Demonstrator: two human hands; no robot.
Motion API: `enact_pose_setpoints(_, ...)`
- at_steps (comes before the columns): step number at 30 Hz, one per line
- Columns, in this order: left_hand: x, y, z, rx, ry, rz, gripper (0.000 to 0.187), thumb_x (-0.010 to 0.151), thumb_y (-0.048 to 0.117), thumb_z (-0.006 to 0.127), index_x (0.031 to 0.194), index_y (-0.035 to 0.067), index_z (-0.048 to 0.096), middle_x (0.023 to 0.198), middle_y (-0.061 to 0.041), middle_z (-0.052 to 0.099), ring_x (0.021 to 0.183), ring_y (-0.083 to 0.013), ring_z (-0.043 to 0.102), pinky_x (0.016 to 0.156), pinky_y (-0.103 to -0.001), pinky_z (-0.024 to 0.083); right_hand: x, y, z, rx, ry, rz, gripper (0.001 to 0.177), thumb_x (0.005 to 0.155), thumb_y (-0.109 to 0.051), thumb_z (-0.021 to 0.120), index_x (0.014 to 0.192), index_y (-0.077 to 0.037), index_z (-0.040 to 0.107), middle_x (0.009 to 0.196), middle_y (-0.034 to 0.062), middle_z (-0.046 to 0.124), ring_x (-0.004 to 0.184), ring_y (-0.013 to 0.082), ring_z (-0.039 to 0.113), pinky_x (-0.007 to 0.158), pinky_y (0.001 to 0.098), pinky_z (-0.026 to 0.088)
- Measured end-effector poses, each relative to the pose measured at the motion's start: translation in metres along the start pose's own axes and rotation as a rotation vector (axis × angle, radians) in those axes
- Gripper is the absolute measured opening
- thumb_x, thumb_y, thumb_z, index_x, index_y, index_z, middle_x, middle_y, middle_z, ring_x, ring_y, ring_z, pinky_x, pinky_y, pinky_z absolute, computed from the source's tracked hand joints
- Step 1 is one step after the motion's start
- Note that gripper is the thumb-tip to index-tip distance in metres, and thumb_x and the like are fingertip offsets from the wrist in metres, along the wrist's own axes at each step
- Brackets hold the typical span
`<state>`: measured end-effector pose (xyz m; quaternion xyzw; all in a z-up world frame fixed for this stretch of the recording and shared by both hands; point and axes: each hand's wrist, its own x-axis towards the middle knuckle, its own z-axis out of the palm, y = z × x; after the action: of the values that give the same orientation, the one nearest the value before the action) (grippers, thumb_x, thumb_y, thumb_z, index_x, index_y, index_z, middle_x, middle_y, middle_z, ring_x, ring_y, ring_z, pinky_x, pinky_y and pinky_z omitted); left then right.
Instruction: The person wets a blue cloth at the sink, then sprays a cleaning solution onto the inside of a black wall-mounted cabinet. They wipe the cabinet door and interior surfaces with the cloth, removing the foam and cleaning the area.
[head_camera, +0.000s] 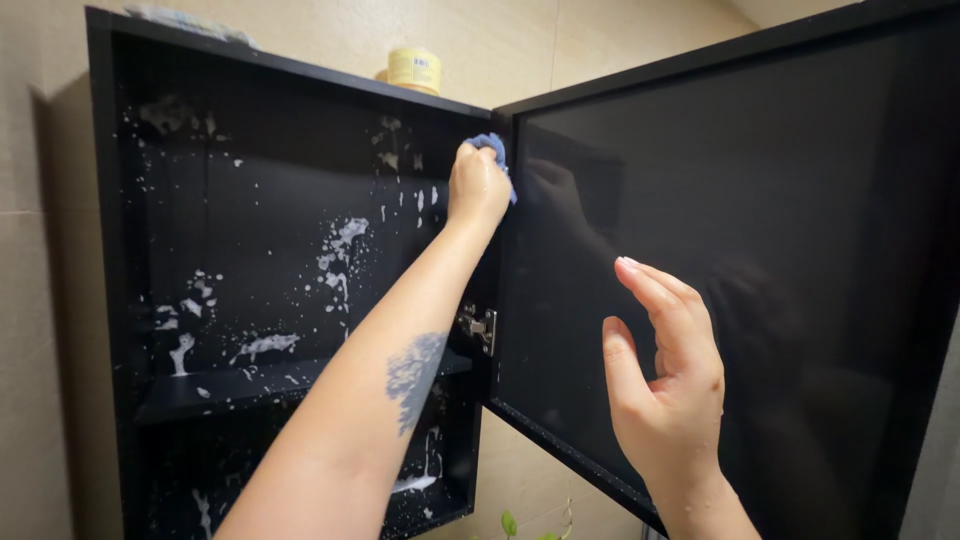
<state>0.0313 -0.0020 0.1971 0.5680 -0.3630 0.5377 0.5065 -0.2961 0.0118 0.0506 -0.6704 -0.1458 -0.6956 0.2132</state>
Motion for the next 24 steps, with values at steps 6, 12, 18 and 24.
enact_pose_setpoints(6, 0.059, 0.003, 0.007, 0.075, 0.008, 0.079, 0.023, 0.09, 0.004, 0.06, 0.105, 0.008, 0.076, 0.113, -0.025, 0.064, 0.109, -0.0428, 0.064, 0.095, -0.045, 0.053, 0.03, 0.002, -0.039, -0.318, 0.114, -0.302, 0.036, 0.089, 0.012, 0.064, 0.124, 0.002, 0.063, 0.129, 0.0172, 0.063, 0.128, 0.0293, 0.061, 0.113, 0.0355, 0.049)
enact_pose_setpoints(12, 0.116, 0.015, 0.004, 0.366, -0.304, -0.067, 0.025, 0.08, 0.006, 0.066, 0.104, 0.005, 0.073, 0.124, -0.023, 0.063, 0.109, -0.0405, 0.063, 0.089, -0.046, 0.052, 0.132, 0.107, -0.136, -0.679, 0.217, -0.51, 0.031, 0.108, 0.002, 0.056, 0.139, 0.007, 0.058, 0.128, 0.019, 0.065, 0.12, 0.0281, 0.064, 0.108, 0.0353, 0.055)
enact_pose_setpoints(18, 0.13, 0.038, -0.005, 0.561, -0.571, -0.1, 0.029, 0.079, 0.002, 0.07, 0.107, 0.007, 0.076, 0.117, -0.018, 0.071, 0.113, -0.0332, 0.068, 0.092, -0.041, 0.056, 0.242, 0.203, -0.193, -1.044, 0.01, -0.516, 0.026, 0.113, -0.013, 0.058, 0.123, 0.009, 0.068, 0.092, 0.0213, 0.07, 0.079, 0.0292, 0.072, 0.068, 0.0346, 0.058)
enact_pose_setpoints(24, 0.129, 0.035, -0.015, 0.233, -0.521, -0.049, 0.039, 0.08, -0.001, 0.063, 0.108, 0.019, 0.08, 0.114, -0.014, 0.073, 0.11, -0.03, 0.068, 0.094, -0.039, 0.053, 0.222, 0.173, -0.184, -0.83, 0.047, -0.423, 0.019, 0.109, 0.002, 0.061, 0.125, -0.001, 0.07, 0.09, 0.0179, 0.072, 0.072, 0.0248, 0.071, 0.063, 0.0329, 0.056)
